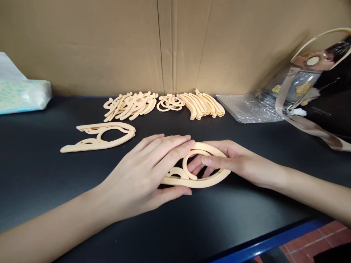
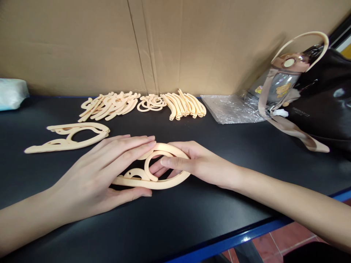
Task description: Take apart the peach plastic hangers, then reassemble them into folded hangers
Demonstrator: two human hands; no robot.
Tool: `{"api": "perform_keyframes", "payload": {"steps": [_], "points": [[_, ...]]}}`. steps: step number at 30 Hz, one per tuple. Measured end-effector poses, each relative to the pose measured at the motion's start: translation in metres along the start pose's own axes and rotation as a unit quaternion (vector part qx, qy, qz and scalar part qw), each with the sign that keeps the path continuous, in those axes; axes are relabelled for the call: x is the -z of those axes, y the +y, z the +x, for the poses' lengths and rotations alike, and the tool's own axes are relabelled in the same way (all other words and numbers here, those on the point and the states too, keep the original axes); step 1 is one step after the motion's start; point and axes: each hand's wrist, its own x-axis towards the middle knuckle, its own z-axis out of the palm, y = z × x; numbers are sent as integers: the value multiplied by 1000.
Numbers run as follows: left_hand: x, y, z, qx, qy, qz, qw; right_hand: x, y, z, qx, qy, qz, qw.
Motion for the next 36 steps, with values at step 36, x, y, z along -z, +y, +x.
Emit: {"api": "perform_keyframes", "payload": {"steps": [36], "points": [[7,-1,3,7,29,94,995,2,-6,-3,33,49,-41,997]]}}
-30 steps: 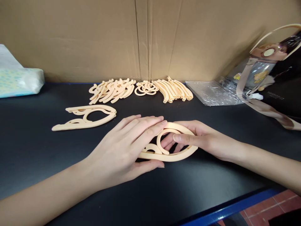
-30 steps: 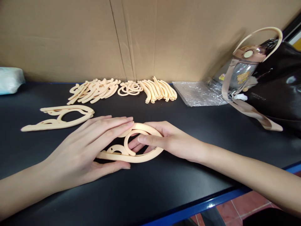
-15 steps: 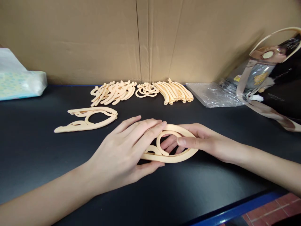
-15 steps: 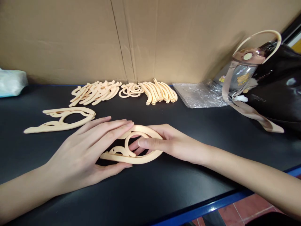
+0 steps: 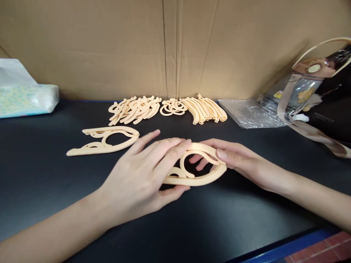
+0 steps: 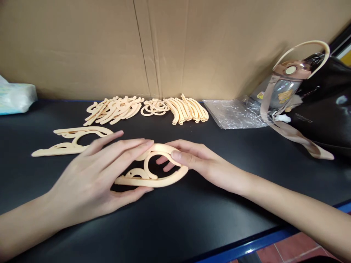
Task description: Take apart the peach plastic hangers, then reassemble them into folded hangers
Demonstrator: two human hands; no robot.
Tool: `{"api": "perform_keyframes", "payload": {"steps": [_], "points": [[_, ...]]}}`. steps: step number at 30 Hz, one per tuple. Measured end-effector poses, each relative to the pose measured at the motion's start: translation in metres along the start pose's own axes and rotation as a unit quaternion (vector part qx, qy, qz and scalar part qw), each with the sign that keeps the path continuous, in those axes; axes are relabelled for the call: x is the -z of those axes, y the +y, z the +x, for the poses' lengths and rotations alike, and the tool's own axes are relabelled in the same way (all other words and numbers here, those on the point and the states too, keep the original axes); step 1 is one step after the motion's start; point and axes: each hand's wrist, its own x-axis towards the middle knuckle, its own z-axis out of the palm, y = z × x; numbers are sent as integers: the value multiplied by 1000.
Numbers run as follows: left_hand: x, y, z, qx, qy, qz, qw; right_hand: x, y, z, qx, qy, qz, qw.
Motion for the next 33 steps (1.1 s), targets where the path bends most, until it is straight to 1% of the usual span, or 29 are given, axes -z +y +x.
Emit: {"api": "perform_keyframes", "payload": {"steps": [2,4,6,7,8,9,10,12,13,15,17,20,24,28,33], "points": [[10,-9,5,9,-1,23,1000,5,0,0,5,43,-5,999],[23,-25,9,32,3,36,999,10,2,0,4,80,-4,997],[37,-46,9,101,14,35,994,14,4,0,4,99,0,995],[44,-58,7,139,14,28,990,15,5,0,3,100,0,995],[49,-71,3,186,-2,20,982,15,6,0,2,96,-4,995],[54,-83,-1,200,-31,1,979,15,6,0,-1,90,-8,996],[57,-95,-7,220,-49,-21,974,15,7,0,-3,82,-14,997],[59,-114,-22,276,-77,-33,958,15,8,1,-6,67,-23,997],[59,-121,-29,302,-95,-30,948,14,8,2,-7,63,-26,998],[56,-132,-44,339,-113,-37,933,15,9,3,-8,57,-27,998],[53,-139,-55,363,-129,-59,921,16,9,4,-8,54,-24,998],[50,-145,-66,372,-148,-82,913,17,10,4,-8,53,-23,998],[46,-143,-68,367,-136,-96,915,17,11,4,-9,54,-22,998],[42,-136,-70,360,-141,-106,916,18,12,4,-8,50,-28,998],[37,-135,-77,333,-136,-91,929,18,12,5,-9,52,-31,998]]}}
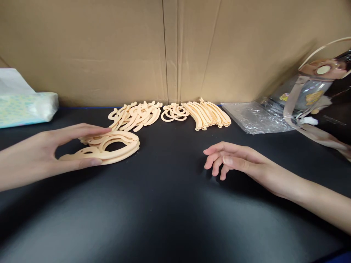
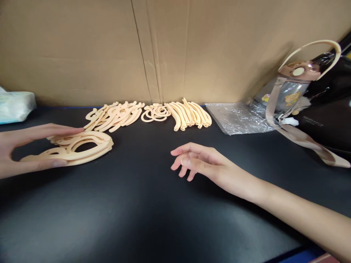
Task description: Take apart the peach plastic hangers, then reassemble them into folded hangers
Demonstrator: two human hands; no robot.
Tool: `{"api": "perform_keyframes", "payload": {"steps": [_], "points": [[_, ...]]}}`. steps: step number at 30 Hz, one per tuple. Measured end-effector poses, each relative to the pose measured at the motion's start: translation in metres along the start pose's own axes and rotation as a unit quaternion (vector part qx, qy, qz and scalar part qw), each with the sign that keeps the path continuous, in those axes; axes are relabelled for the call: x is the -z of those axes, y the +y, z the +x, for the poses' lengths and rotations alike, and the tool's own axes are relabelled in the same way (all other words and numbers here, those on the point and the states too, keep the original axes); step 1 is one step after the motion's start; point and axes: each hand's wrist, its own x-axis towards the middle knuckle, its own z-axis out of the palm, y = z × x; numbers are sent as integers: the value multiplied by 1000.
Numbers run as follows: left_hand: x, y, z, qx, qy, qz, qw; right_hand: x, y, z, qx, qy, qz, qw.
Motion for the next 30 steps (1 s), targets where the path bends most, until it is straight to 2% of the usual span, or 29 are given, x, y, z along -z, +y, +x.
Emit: {"api": "perform_keyframes", "payload": {"steps": [7,16,30], "points": [[-1,4,-2,2,-2,26,1000,2,1,0,0,-9,-4,1000],[2,2,-3,-41,10,56,998,1,0,0,1,-6,-17,1000],[5,1,-3,-34,-2,31,999,1,0,1,0,-14,-12,1000]]}}
